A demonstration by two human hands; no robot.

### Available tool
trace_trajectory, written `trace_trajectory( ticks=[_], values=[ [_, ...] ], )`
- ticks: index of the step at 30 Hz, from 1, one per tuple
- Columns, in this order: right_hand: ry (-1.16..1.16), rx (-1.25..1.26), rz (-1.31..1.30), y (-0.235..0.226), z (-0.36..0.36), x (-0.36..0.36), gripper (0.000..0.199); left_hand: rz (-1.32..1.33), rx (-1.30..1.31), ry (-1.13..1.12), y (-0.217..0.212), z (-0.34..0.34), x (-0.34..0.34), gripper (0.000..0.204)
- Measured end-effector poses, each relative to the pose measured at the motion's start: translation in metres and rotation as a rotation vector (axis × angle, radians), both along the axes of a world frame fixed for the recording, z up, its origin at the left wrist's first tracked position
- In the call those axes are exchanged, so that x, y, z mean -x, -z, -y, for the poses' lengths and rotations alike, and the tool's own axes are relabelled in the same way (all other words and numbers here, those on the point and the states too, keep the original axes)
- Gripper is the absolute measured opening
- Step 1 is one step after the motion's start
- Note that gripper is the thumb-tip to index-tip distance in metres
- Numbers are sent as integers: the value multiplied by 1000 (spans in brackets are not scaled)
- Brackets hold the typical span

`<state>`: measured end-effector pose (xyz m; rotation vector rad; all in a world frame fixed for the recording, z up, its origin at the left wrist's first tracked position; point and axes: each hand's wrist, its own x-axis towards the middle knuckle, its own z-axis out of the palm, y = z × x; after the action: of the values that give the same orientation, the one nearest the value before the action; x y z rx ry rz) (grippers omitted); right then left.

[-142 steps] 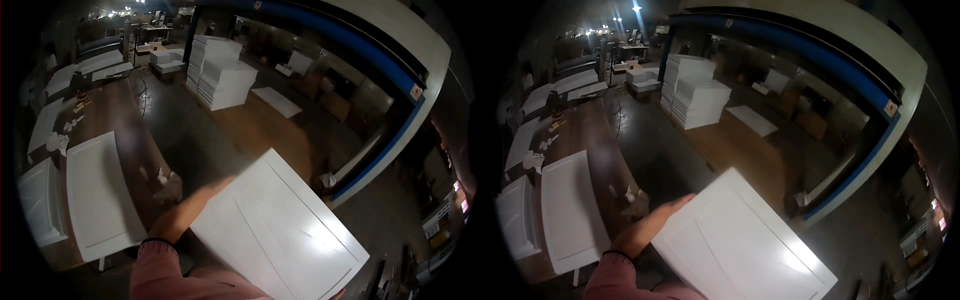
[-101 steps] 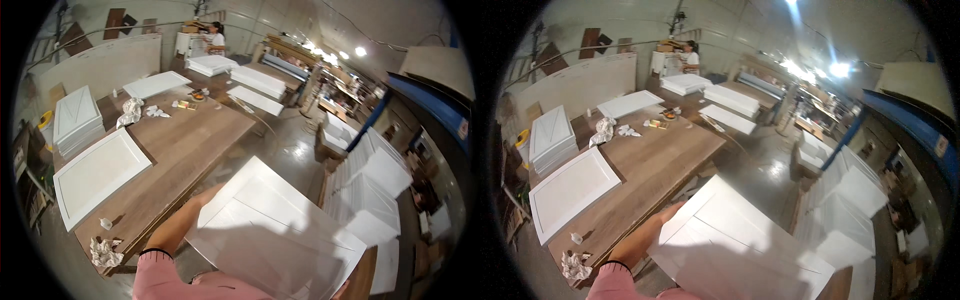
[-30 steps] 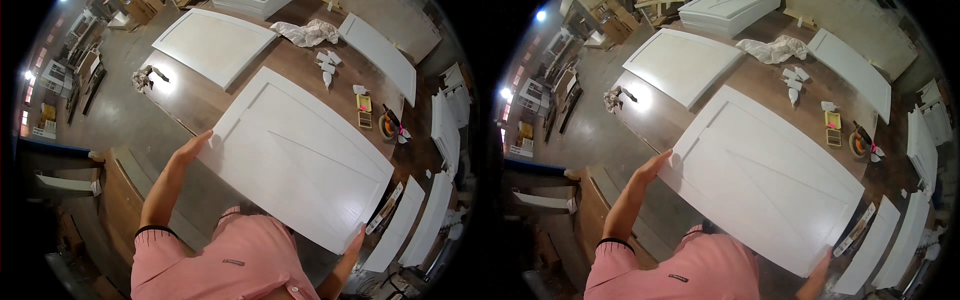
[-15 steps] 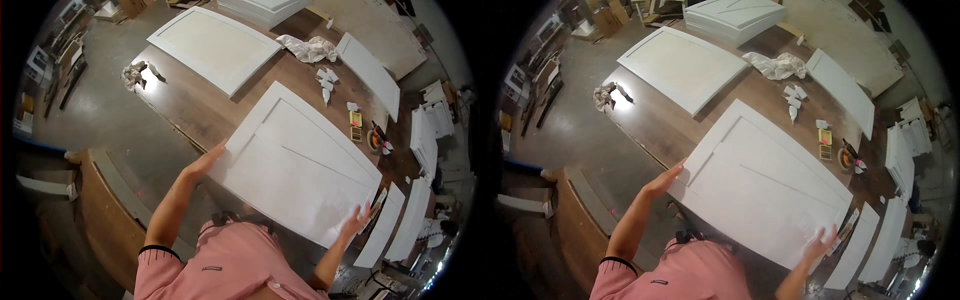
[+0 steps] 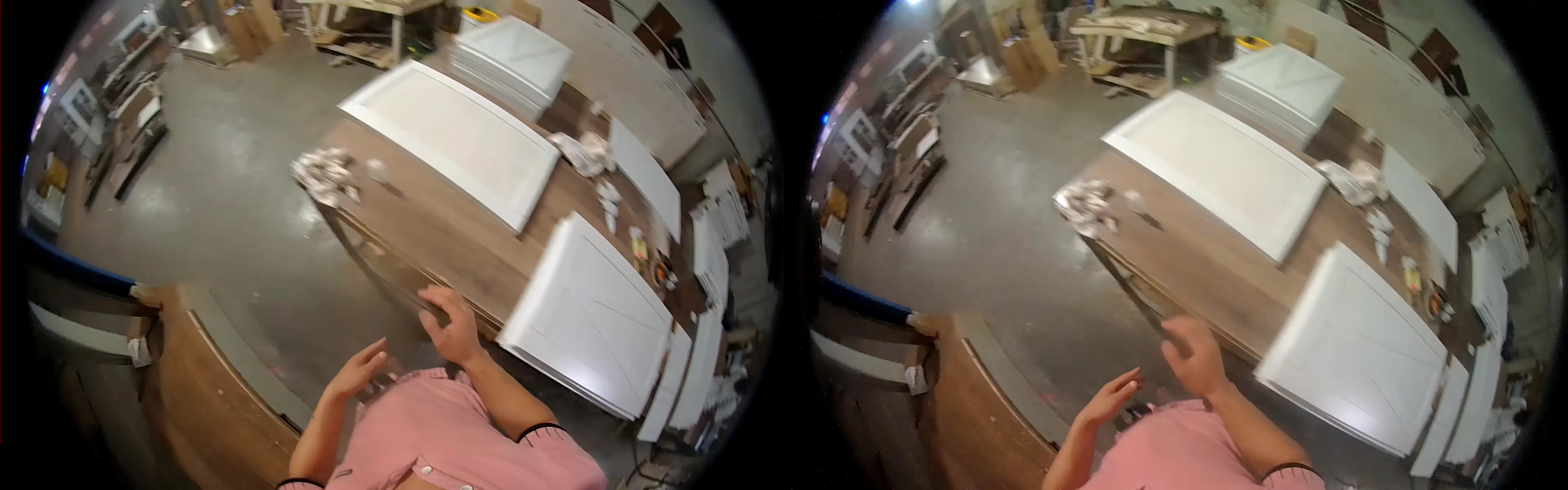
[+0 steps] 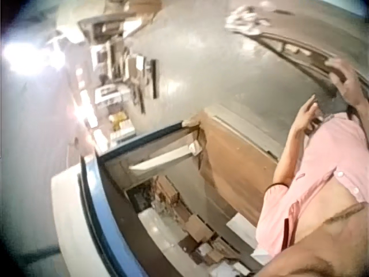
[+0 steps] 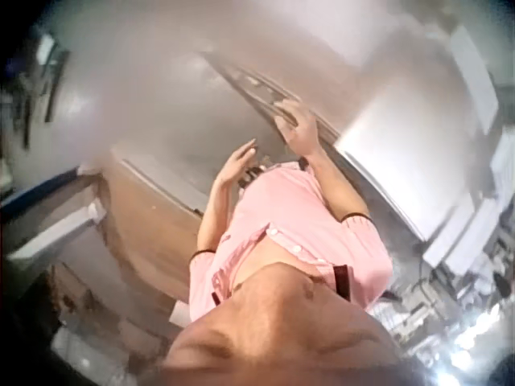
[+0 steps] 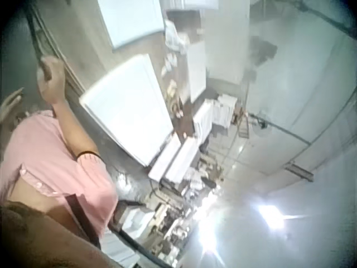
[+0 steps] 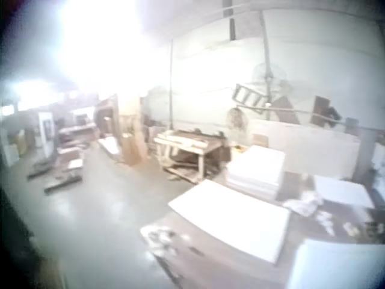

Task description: The person applies glue to wooden strips, positions them on white furniture panels, and secures them with a nail gun before stacking the completed panels.

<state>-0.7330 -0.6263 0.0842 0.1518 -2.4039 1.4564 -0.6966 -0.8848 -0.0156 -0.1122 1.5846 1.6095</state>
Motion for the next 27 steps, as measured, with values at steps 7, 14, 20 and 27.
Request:
trace_trajectory(
  ticks=[7, 14, 20, 27],
  values=[
    [-257, 83, 141, 17, 164, 160, 27, -219, -27, -386, -12, 142, 142, 58],
    [-404, 314, 183, 7, 321, 380, 31, -273, 513, -465, 96, 313, 235, 55],
    [-490, 329, 161, -20, 387, 537, 30, 146, 409, -692, 87, 405, 345, 51],
    [-149, 226, 306, 43, 383, 705, 30, 153, 239, -558, 163, 473, 612, 46]
  ],
)
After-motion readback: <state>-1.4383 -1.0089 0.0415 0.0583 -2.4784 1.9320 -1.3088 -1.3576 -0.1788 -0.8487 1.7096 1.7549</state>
